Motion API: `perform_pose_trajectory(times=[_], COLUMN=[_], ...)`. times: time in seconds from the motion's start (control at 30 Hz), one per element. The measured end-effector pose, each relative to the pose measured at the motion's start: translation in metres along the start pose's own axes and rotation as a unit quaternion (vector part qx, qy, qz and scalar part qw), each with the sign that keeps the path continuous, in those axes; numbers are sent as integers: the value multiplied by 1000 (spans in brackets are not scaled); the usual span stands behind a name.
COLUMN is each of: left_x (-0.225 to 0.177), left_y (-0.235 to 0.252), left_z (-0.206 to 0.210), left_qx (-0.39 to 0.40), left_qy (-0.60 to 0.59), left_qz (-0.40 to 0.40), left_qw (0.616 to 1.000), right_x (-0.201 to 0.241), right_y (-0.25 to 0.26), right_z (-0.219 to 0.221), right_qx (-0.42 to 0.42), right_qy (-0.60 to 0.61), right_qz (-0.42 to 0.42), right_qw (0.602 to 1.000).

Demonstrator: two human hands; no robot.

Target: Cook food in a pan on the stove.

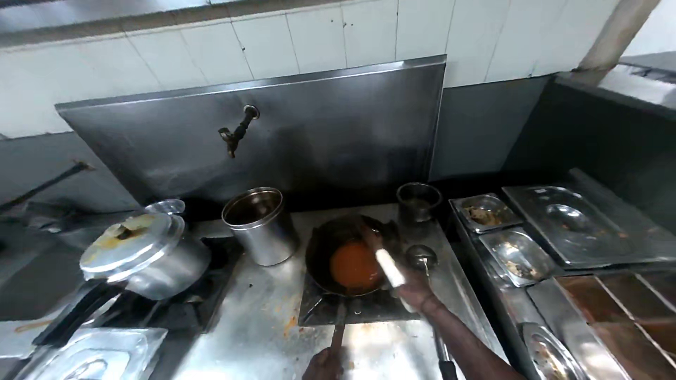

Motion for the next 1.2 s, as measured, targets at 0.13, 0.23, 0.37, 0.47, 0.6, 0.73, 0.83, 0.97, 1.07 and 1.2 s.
perform_pose_trajectory(times=[0.13, 0.23, 0.37, 0.47, 0.6, 0.73, 0.83, 0.97, 1.07, 1.2], left_x=[4, 11, 11, 12, 21, 27, 29, 29, 29, 27], left_y=[11, 27, 29, 27, 32, 36, 38, 38, 37, 38], left_z=[-18, -40, -39, -33, -27, -25, -26, -25, -27, -26], left_qx=[-15, -18, 3, 10, 13, 10, 11, 17, 19, 18], left_qy=[67, 106, 111, 93, 77, 56, 48, 39, 38, 41], left_qz=[12, 23, 25, 20, 15, 16, 12, 11, 8, 7], left_qw=[998, 994, 994, 995, 997, 998, 999, 999, 999, 999], right_x=[55, 72, 103, 136, 135, 151, 188, 168, 184, 189], right_y=[13, 19, 14, -14, 4, -16, -51, -23, -52, -58], right_z=[-25, -73, -118, -129, -130, -104, -101, -105, -92, -107], right_qx=[108, 43, 21, 70, 28, 16, 91, 13, 38, 82], right_qy=[-300, -478, -604, -666, -659, -665, -697, -673, -693, -713], right_qz=[-57, -59, -56, -19, -8, 1, 53, 30, 42, 60], right_qw=[946, 876, 795, 742, 752, 746, 709, 739, 718, 694])
Point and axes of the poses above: each hand's wrist, its own y-axis towards the middle knuckle, its own z-axis out of the palm, x = y × z, the point moved 2 cm from there along y, towards the middle knuckle
